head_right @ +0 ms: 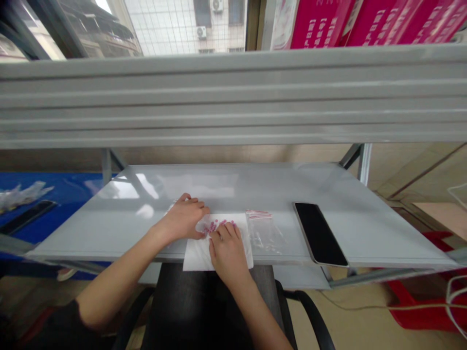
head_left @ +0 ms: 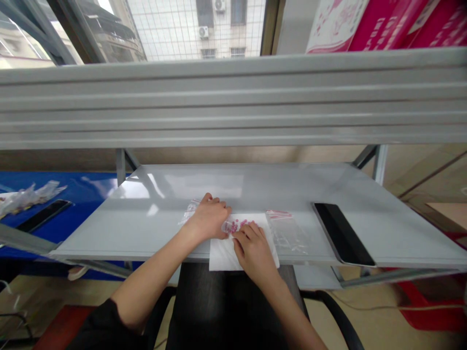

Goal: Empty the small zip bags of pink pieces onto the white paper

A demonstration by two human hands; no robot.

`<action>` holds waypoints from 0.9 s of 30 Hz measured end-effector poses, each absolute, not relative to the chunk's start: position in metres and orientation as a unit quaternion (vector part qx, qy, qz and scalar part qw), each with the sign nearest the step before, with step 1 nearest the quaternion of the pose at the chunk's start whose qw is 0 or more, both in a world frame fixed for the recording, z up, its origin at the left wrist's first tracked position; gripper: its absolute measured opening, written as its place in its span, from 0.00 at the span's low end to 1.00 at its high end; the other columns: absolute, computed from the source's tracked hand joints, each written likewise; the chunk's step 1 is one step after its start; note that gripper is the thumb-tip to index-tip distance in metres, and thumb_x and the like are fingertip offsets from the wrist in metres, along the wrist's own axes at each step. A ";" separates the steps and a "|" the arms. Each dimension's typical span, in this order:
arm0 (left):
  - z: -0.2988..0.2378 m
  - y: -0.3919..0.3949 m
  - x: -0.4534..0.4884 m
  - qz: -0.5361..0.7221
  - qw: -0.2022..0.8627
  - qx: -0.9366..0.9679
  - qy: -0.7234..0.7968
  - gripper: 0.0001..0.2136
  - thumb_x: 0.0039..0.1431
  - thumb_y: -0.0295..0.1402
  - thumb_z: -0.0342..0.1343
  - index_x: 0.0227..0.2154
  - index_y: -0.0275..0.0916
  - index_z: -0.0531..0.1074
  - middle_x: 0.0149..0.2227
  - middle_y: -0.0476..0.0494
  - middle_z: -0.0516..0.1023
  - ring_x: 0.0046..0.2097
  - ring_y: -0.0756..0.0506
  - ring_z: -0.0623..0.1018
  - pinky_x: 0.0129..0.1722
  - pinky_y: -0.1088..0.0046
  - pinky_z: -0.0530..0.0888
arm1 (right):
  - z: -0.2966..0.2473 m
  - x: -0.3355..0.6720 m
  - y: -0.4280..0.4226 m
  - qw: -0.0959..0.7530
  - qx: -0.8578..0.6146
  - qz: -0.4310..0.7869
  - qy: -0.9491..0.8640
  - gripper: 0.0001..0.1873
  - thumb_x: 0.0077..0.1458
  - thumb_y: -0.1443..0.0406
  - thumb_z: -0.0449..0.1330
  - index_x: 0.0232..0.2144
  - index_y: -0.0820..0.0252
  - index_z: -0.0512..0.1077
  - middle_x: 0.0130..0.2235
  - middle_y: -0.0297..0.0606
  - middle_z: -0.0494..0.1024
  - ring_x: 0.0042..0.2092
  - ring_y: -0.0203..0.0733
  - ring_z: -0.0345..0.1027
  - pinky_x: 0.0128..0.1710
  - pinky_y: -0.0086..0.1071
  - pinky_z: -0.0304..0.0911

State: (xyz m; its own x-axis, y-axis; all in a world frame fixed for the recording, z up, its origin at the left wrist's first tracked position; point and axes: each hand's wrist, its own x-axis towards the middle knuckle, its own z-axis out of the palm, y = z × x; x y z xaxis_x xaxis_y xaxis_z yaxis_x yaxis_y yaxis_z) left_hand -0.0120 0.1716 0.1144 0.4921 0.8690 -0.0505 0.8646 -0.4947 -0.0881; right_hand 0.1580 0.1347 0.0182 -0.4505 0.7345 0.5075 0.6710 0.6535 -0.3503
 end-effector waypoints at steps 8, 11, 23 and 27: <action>0.112 0.170 -0.018 -0.017 0.030 -0.861 -0.508 0.16 0.46 0.41 0.68 0.36 0.37 0.79 0.38 0.34 0.83 0.45 0.30 0.79 0.50 0.50 0.67 | 0.011 0.158 0.135 0.367 -0.406 0.043 -0.836 0.09 0.55 0.78 0.60 0.33 0.62 0.77 0.35 0.44 0.78 0.44 0.54 0.70 0.54 0.53 0.67; 0.108 0.160 -0.030 -0.076 0.036 -0.843 -0.531 0.19 0.48 0.41 0.68 0.42 0.39 0.78 0.41 0.37 0.83 0.46 0.31 0.80 0.52 0.49 0.68 | 0.016 0.161 0.132 0.383 -0.402 0.040 -0.831 0.10 0.54 0.78 0.61 0.33 0.61 0.76 0.35 0.43 0.78 0.44 0.54 0.71 0.51 0.52 0.69; 0.057 0.057 0.039 -0.441 -0.036 -0.721 -0.533 0.31 0.48 0.26 0.64 0.57 0.45 0.66 0.48 0.40 0.76 0.49 0.37 0.76 0.48 0.58 0.74 | 0.054 0.172 0.080 0.493 -0.428 0.516 -0.554 0.10 0.54 0.60 0.64 0.36 0.60 0.75 0.31 0.36 0.76 0.31 0.40 0.71 0.30 0.30 0.68; 0.058 0.044 0.042 -0.463 -0.178 -0.681 -0.538 0.35 0.48 0.29 0.65 0.60 0.45 0.62 0.49 0.40 0.75 0.47 0.39 0.77 0.46 0.61 0.76 | 0.061 0.188 0.072 0.476 -0.441 0.532 -0.543 0.14 0.58 0.57 0.61 0.26 0.61 0.71 0.24 0.33 0.72 0.27 0.37 0.68 0.29 0.28 0.63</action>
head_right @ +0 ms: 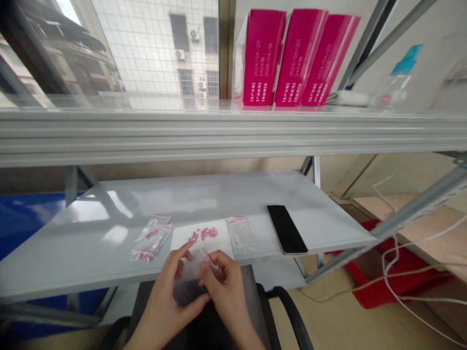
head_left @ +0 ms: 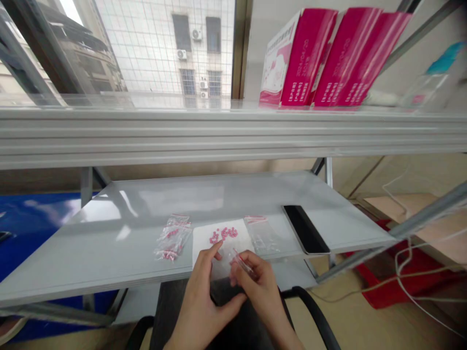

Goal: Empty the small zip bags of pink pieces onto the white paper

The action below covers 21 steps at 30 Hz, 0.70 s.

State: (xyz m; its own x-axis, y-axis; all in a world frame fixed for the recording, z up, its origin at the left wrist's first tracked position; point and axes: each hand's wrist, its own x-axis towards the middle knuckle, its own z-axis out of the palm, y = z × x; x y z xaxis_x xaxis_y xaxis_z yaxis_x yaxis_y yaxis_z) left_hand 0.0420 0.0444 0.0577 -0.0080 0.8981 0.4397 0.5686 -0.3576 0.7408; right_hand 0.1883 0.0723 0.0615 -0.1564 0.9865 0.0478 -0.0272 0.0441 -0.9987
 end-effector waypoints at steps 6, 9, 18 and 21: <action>0.069 0.047 0.024 0.482 0.332 0.646 0.490 0.06 0.60 0.34 0.59 0.38 0.45 0.78 0.31 0.49 0.76 0.34 0.47 0.74 0.35 0.72 0.71 | 0.070 0.206 0.057 0.415 -0.457 0.477 -0.626 0.08 0.54 0.63 0.62 0.26 0.61 0.74 0.25 0.33 0.73 0.28 0.37 0.66 0.28 0.28 0.59; 0.073 0.047 0.027 0.482 0.365 0.644 0.469 0.04 0.60 0.33 0.60 0.32 0.43 0.79 0.29 0.50 0.75 0.33 0.47 0.74 0.35 0.74 0.70 | 0.072 0.207 0.050 0.401 -0.462 0.455 -0.647 0.07 0.54 0.64 0.61 0.27 0.62 0.75 0.26 0.35 0.76 0.30 0.39 0.69 0.30 0.29 0.61; 0.070 0.032 0.036 0.521 0.382 0.591 0.483 0.09 0.58 0.33 0.60 0.23 0.38 0.75 0.23 0.51 0.68 0.28 0.49 0.69 0.30 0.75 0.67 | 0.086 0.214 0.045 0.411 -0.450 0.464 -0.643 0.04 0.50 0.67 0.64 0.31 0.60 0.77 0.31 0.37 0.81 0.35 0.42 0.75 0.35 0.31 0.67; 0.069 0.029 0.042 0.523 0.393 0.579 0.486 0.10 0.56 0.33 0.60 0.21 0.37 0.74 0.22 0.52 0.65 0.27 0.50 0.67 0.29 0.76 0.65 | 0.089 0.211 0.046 0.402 -0.454 0.485 -0.630 0.03 0.50 0.66 0.63 0.27 0.60 0.74 0.29 0.36 0.79 0.32 0.41 0.73 0.34 0.31 0.66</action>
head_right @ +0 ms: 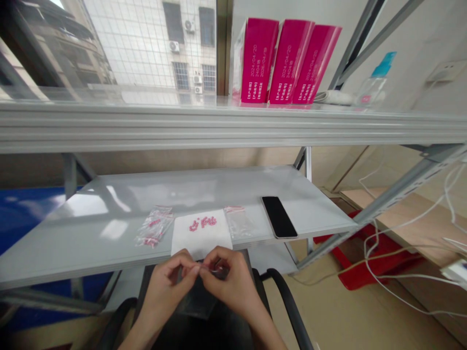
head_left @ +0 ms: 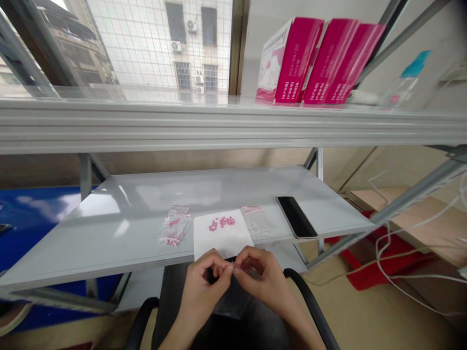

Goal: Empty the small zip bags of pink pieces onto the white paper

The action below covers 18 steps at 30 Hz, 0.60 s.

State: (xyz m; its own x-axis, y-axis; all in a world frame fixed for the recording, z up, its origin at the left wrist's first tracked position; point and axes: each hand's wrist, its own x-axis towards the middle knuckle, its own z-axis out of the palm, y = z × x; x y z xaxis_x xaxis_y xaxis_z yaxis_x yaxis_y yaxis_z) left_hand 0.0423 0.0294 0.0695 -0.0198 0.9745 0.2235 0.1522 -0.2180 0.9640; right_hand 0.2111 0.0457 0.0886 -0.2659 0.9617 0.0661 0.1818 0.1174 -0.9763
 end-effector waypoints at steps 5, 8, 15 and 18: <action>0.069 0.028 0.049 0.524 0.406 0.562 0.494 0.10 0.55 0.33 0.60 0.20 0.37 0.73 0.21 0.52 0.64 0.26 0.50 0.66 0.28 0.76 0.64 | 0.086 0.208 0.046 0.405 -0.464 0.476 -0.627 0.02 0.47 0.67 0.62 0.24 0.60 0.73 0.25 0.34 0.76 0.29 0.38 0.70 0.31 0.30 0.63; 0.067 0.030 0.048 0.522 0.419 0.554 0.496 0.11 0.55 0.34 0.60 0.20 0.37 0.72 0.21 0.52 0.64 0.26 0.50 0.65 0.28 0.76 0.64 | 0.085 0.208 0.047 0.406 -0.475 0.448 -0.639 0.03 0.47 0.68 0.61 0.23 0.60 0.73 0.24 0.33 0.75 0.28 0.38 0.68 0.30 0.29 0.62; 0.063 0.034 0.044 0.522 0.432 0.534 0.506 0.13 0.56 0.38 0.61 0.20 0.37 0.72 0.22 0.51 0.64 0.27 0.50 0.66 0.29 0.75 0.65 | 0.083 0.219 0.054 0.399 -0.483 0.458 -0.631 0.05 0.49 0.67 0.64 0.23 0.61 0.75 0.24 0.34 0.77 0.28 0.38 0.69 0.30 0.29 0.63; 0.061 0.034 0.048 0.523 0.429 0.533 0.509 0.14 0.57 0.39 0.61 0.20 0.37 0.72 0.22 0.51 0.66 0.27 0.49 0.66 0.29 0.75 0.65 | 0.082 0.228 0.056 0.403 -0.484 0.448 -0.635 0.05 0.49 0.66 0.65 0.23 0.61 0.77 0.24 0.34 0.78 0.29 0.39 0.70 0.31 0.29 0.63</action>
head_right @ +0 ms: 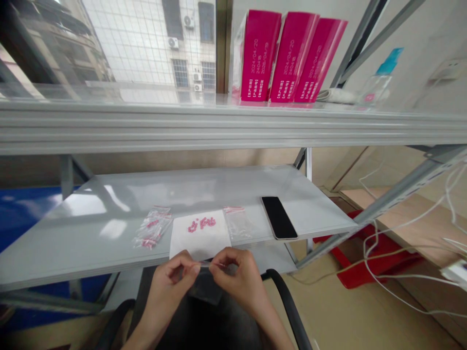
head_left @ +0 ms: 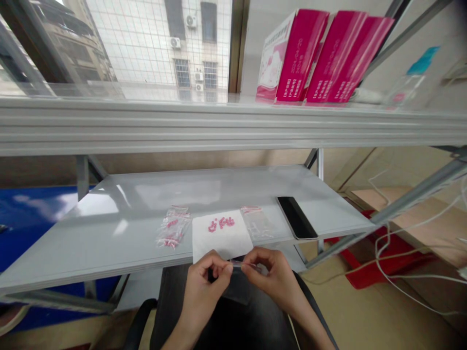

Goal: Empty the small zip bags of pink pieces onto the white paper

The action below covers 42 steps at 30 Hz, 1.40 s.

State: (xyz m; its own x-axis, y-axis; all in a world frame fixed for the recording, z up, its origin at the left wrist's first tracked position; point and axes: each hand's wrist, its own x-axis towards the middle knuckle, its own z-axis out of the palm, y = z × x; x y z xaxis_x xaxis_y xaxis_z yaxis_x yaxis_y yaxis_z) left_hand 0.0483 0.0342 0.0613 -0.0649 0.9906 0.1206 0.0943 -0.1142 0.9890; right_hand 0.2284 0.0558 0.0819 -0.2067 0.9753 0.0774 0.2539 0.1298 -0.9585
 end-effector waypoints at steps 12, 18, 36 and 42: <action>0.064 0.038 0.068 0.568 0.364 0.547 0.496 0.15 0.59 0.40 0.61 0.20 0.39 0.72 0.22 0.51 0.66 0.26 0.49 0.69 0.27 0.77 0.68 | 0.099 0.256 0.058 0.442 -0.553 0.406 -0.578 0.11 0.44 0.60 0.71 0.18 0.58 0.77 0.22 0.35 0.78 0.28 0.42 0.69 0.31 0.31 0.62; 0.072 0.058 0.059 0.535 0.393 0.572 0.481 0.11 0.60 0.40 0.60 0.27 0.40 0.77 0.26 0.48 0.75 0.31 0.46 0.75 0.34 0.74 0.73 | 0.121 0.272 0.096 0.476 -0.538 0.309 -0.624 0.12 0.52 0.57 0.62 0.25 0.59 0.77 0.27 0.37 0.79 0.30 0.42 0.71 0.31 0.31 0.64; 0.076 0.042 -0.037 0.581 0.277 0.376 0.667 0.27 0.38 0.60 0.67 0.30 0.40 0.80 0.36 0.42 0.84 0.44 0.34 0.81 0.52 0.56 0.76 | 0.086 0.294 0.205 0.277 -0.709 0.154 -0.631 0.11 0.64 0.63 0.62 0.30 0.63 0.75 0.32 0.36 0.81 0.36 0.41 0.77 0.43 0.38 0.71; 0.022 0.021 -0.073 0.594 0.334 0.304 0.665 0.23 0.39 0.54 0.71 0.33 0.43 0.83 0.39 0.45 0.85 0.46 0.36 0.81 0.44 0.66 0.80 | 0.097 0.296 0.165 0.311 -0.698 0.111 -0.635 0.14 0.62 0.65 0.53 0.37 0.64 0.79 0.39 0.52 0.84 0.42 0.53 0.79 0.41 0.37 0.68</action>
State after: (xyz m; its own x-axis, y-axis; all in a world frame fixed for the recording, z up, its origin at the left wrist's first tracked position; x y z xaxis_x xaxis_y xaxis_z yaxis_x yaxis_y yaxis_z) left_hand -0.0734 0.0209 0.0220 -0.5918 0.8018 -0.0829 0.0074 0.1082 0.9941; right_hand 0.2960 0.1647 0.0973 0.1679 0.9560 0.2404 0.8177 0.0011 -0.5757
